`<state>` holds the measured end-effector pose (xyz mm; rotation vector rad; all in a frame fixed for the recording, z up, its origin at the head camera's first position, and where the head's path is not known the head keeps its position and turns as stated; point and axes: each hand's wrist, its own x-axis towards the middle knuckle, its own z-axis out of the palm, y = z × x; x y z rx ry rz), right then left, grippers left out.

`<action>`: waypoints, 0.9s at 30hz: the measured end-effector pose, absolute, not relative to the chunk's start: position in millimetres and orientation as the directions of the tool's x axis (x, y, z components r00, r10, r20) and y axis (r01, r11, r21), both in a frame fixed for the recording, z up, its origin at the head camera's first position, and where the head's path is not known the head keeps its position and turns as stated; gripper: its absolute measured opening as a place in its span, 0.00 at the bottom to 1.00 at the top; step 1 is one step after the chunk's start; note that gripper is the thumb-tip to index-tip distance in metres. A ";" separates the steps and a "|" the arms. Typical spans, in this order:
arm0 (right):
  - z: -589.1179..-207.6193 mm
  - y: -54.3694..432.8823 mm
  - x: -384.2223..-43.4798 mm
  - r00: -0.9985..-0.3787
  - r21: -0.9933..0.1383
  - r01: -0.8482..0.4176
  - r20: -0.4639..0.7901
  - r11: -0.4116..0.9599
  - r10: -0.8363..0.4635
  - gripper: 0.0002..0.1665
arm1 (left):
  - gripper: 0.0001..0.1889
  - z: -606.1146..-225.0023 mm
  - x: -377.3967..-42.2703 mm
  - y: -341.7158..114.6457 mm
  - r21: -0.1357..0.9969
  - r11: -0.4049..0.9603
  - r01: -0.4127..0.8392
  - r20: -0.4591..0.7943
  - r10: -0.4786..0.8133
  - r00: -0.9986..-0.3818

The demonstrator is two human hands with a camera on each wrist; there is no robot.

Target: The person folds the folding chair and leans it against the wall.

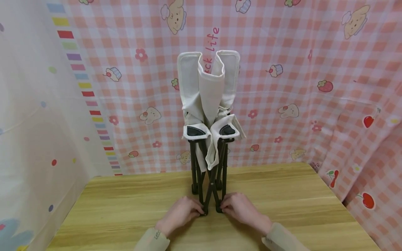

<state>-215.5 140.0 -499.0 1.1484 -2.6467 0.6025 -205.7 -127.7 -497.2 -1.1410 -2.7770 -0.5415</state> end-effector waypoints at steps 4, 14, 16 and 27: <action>-500.9 139.1 -220.8 -0.685 -0.293 -0.728 0.333 0.620 -0.648 0.05 | 0.06 -496.3 -208.8 -127.0 0.304 0.673 0.674 0.203 0.646 -0.736; -500.4 136.6 -231.5 -0.688 -0.291 -0.725 0.338 0.625 -0.642 0.04 | 0.07 -497.4 -219.1 -128.1 0.341 0.689 0.639 0.191 0.615 -0.765; -500.4 135.8 -232.9 -0.692 -0.293 -0.721 0.335 0.628 -0.639 0.03 | 0.08 -497.8 -220.6 -128.9 0.350 0.685 0.639 0.196 0.613 -0.765; -502.5 134.6 -242.5 -0.693 -0.289 -0.719 0.353 0.631 -0.628 0.04 | 0.07 -498.2 -227.9 -128.2 0.358 0.680 0.640 0.230 0.600 -0.766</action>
